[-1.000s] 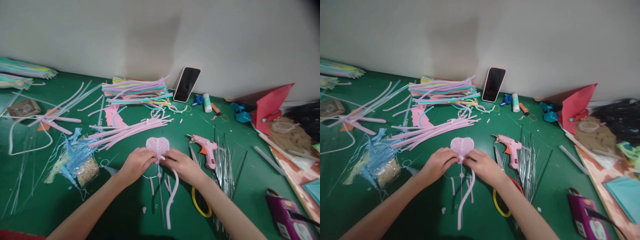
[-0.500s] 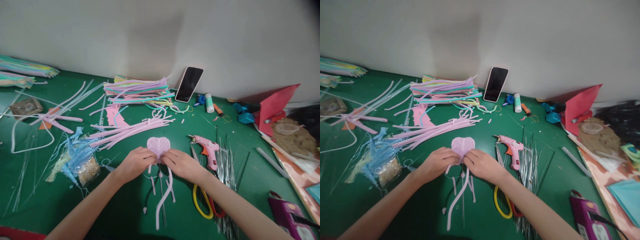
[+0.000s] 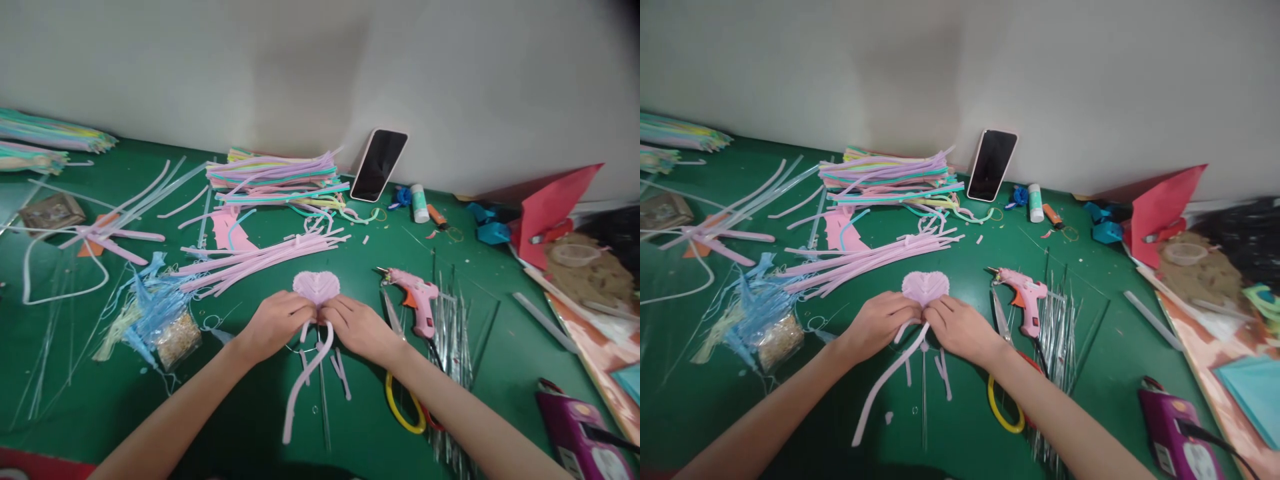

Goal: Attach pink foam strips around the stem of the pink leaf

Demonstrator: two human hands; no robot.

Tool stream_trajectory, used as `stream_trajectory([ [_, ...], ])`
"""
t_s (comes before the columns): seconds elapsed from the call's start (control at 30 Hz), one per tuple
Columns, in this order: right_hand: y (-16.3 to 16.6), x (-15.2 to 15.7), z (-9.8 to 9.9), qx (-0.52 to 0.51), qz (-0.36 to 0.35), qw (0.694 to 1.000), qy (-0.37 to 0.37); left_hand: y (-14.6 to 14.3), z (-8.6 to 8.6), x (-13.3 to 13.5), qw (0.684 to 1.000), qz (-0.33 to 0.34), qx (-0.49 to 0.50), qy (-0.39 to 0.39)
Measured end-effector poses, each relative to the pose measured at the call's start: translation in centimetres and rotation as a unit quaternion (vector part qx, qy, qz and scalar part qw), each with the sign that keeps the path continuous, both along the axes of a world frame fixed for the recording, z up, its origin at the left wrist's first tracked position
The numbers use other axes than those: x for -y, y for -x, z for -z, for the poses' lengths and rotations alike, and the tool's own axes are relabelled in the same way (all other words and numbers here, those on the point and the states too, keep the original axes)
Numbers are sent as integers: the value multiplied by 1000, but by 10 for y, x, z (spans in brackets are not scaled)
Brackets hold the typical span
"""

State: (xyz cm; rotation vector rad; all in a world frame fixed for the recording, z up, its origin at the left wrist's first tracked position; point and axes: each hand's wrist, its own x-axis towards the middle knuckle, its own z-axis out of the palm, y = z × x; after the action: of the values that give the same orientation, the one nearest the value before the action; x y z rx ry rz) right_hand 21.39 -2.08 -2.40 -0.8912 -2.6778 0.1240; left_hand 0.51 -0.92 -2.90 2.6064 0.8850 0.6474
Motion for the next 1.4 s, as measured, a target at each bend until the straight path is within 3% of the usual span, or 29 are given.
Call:
stream_trajectory([
  [0.17, -5, 5, 2, -125, 57, 986, 98, 5, -4, 3, 999, -31, -4, 11],
  [0.33, -12, 23, 0, -170, 142, 966, 132, 26, -19, 4, 995, -56, -83, 20],
  [0.47, -9, 37, 0, -182, 107, 963, 167, 38, -42, 6, 994, -72, -74, 40],
  [0.67, 2, 40, -1, -164, 69, 975, 136, 21, -70, 25, 985, 70, -147, 58],
  [0.77, 8, 38, -4, -119, 63, 985, 107, 15, -69, 29, 979, 93, -177, 35],
  [0.9, 18, 35, -6, -56, 71, 994, 57, 24, -64, 26, 974, -47, -155, 159],
  [0.97, 23, 34, -6, -36, 74, 996, 31, 33, -60, 24, 970, -80, -124, 192],
  [1.13, 37, 30, -6, 18, 86, 996, 18, 45, -43, 11, 985, -17, -119, 122],
  [1.4, 45, 29, -10, 20, 156, 980, 124, 34, -42, -13, 983, -12, -127, 128],
])
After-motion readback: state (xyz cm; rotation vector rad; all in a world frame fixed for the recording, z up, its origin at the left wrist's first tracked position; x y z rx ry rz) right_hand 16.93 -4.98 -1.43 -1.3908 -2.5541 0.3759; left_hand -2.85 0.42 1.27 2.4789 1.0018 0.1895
